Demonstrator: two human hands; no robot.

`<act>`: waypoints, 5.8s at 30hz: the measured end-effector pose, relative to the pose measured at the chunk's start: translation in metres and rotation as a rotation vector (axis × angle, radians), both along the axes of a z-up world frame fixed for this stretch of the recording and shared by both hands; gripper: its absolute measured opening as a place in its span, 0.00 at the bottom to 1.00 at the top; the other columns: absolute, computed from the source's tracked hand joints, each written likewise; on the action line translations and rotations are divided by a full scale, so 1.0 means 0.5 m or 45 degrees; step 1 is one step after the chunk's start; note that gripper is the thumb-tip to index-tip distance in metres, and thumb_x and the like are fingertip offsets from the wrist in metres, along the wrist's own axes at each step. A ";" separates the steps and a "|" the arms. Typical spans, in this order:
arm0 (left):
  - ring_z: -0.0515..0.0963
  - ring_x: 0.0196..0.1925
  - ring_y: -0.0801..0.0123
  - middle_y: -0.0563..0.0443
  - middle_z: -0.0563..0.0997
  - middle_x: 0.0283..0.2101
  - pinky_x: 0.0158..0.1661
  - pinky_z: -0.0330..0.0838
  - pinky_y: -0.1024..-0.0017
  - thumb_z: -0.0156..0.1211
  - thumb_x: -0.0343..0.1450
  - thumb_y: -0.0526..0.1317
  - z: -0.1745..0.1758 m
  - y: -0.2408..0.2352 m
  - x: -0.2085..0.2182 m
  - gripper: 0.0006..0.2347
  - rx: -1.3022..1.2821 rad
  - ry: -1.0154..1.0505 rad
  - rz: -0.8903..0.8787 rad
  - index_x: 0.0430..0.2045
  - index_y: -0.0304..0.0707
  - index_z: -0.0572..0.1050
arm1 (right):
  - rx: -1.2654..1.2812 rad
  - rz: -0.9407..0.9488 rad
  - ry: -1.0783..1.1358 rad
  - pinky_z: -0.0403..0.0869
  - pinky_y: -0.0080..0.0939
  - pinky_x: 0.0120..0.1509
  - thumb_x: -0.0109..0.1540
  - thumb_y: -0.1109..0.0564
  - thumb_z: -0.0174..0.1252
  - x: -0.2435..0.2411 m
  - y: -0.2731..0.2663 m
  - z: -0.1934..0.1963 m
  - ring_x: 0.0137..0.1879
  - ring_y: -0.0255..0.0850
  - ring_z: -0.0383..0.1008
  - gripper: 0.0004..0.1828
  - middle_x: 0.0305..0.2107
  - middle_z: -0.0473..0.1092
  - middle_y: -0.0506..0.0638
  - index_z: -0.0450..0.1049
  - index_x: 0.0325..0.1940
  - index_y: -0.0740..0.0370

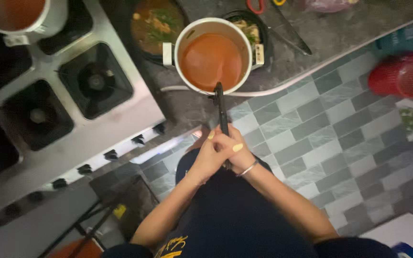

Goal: The person prepares bowls of noodle soup by cutting greens into bowls using scissors, pouring broth from a pot into the bowls, and carrying a bowl to set it on a wooden table.

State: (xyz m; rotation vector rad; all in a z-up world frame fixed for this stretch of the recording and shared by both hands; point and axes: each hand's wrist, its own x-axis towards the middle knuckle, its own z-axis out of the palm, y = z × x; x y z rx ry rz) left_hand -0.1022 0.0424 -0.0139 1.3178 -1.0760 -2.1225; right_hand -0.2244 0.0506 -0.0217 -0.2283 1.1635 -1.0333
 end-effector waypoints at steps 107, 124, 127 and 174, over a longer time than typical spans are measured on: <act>0.85 0.38 0.72 0.46 0.86 0.40 0.33 0.79 0.73 0.57 0.74 0.41 -0.162 0.101 0.117 0.08 0.207 -0.461 0.502 0.37 0.36 0.72 | -0.530 0.093 1.688 0.68 0.45 0.31 0.59 0.60 0.64 -0.358 -0.176 -0.400 0.23 0.46 0.68 0.12 0.19 0.66 0.54 0.66 0.37 0.64; 0.84 0.33 0.71 0.44 0.86 0.38 0.32 0.77 0.74 0.58 0.74 0.40 -0.157 0.107 0.123 0.08 0.131 -0.419 0.612 0.35 0.34 0.71 | -0.554 0.160 1.805 0.67 0.45 0.31 0.59 0.60 0.64 -0.392 -0.163 -0.376 0.22 0.45 0.66 0.12 0.17 0.64 0.54 0.65 0.34 0.64; 0.84 0.34 0.72 0.45 0.86 0.39 0.33 0.78 0.75 0.57 0.74 0.40 -0.160 0.109 0.126 0.07 0.116 -0.400 0.637 0.35 0.34 0.71 | -0.559 0.156 1.792 0.67 0.45 0.31 0.60 0.60 0.64 -0.387 -0.165 -0.367 0.22 0.44 0.66 0.12 0.18 0.64 0.54 0.65 0.35 0.64; 0.84 0.37 0.68 0.44 0.80 0.41 0.29 0.78 0.74 0.55 0.76 0.40 -0.229 0.176 0.381 0.09 0.004 -0.046 1.115 0.46 0.37 0.70 | -0.042 1.136 -0.107 0.53 0.35 0.17 0.60 0.62 0.58 0.409 -0.304 0.075 0.11 0.32 0.54 0.11 0.10 0.57 0.43 0.61 0.30 0.56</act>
